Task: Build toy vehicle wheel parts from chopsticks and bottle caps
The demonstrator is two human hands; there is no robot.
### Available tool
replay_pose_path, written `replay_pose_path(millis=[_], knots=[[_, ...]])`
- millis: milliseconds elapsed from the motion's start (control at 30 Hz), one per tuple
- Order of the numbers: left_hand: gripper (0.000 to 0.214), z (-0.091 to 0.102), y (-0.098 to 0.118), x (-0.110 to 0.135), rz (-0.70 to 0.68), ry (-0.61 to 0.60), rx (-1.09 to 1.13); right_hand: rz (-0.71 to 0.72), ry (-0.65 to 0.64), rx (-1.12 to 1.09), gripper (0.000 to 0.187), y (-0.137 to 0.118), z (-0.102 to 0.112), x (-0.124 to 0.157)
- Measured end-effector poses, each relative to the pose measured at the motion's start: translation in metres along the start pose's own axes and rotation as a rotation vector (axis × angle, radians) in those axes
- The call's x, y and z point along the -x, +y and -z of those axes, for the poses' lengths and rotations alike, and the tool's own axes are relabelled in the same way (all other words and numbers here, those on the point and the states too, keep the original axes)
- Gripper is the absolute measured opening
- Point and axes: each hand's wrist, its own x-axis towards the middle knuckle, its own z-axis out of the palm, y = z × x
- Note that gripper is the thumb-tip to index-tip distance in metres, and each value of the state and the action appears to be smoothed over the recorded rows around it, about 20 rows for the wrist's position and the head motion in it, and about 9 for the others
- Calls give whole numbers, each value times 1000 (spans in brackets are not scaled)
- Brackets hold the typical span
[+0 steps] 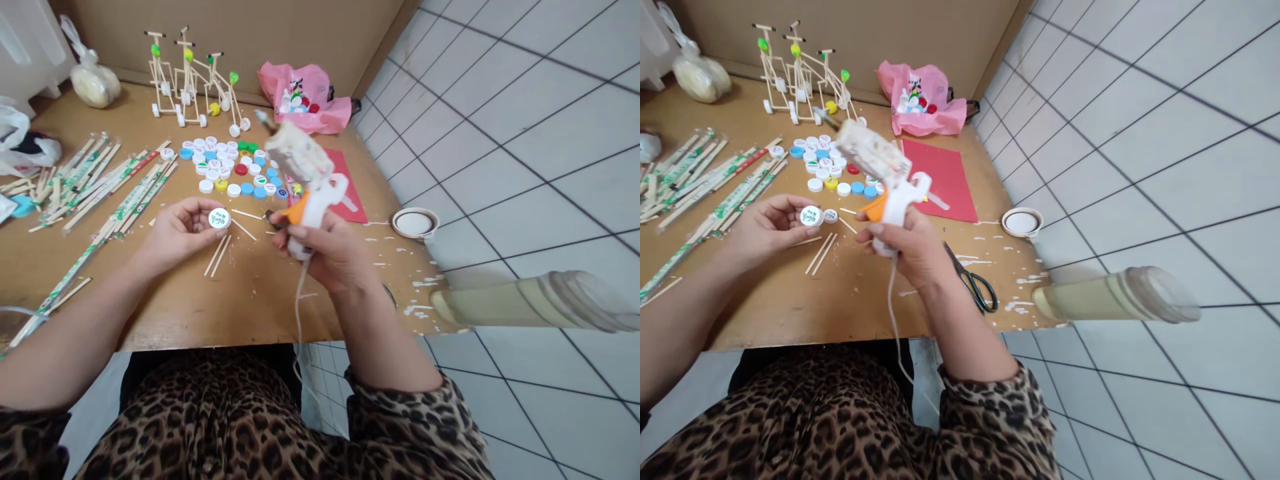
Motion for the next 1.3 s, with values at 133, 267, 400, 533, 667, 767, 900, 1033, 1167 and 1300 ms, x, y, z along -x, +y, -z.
replay_pose_path(millis=[133,267,400,533,667,767,900,1033,1167,1300], knots=[[39,-2,-4,1,-21,6,9,3,-51,-20,37,16,-24,-18],[42,-3,-4,2,-25,7,33,9,-53,-24,36,26,-32,-26],[42,-5,1,3,-19,-3,85,37,-68,-51,36,31,-32,-28],[41,-6,8,4,10,-28,131,18,-71,-66,37,34,-33,-28],[44,-4,7,4,46,-44,132,-25,-76,-85,35,38,-35,-27],[46,-2,0,4,33,-30,151,-32,-98,-101,30,41,-36,-25],[47,-1,-9,3,32,-17,172,-24,-105,-109,26,44,-35,-24],[45,-1,-7,3,21,-27,170,-38,-113,-135,29,46,-36,-24],[43,-1,2,3,34,-21,126,-37,-74,-124,32,46,-34,-22],[43,1,7,3,63,-47,46,21,-99,-65,27,45,-31,-21]])
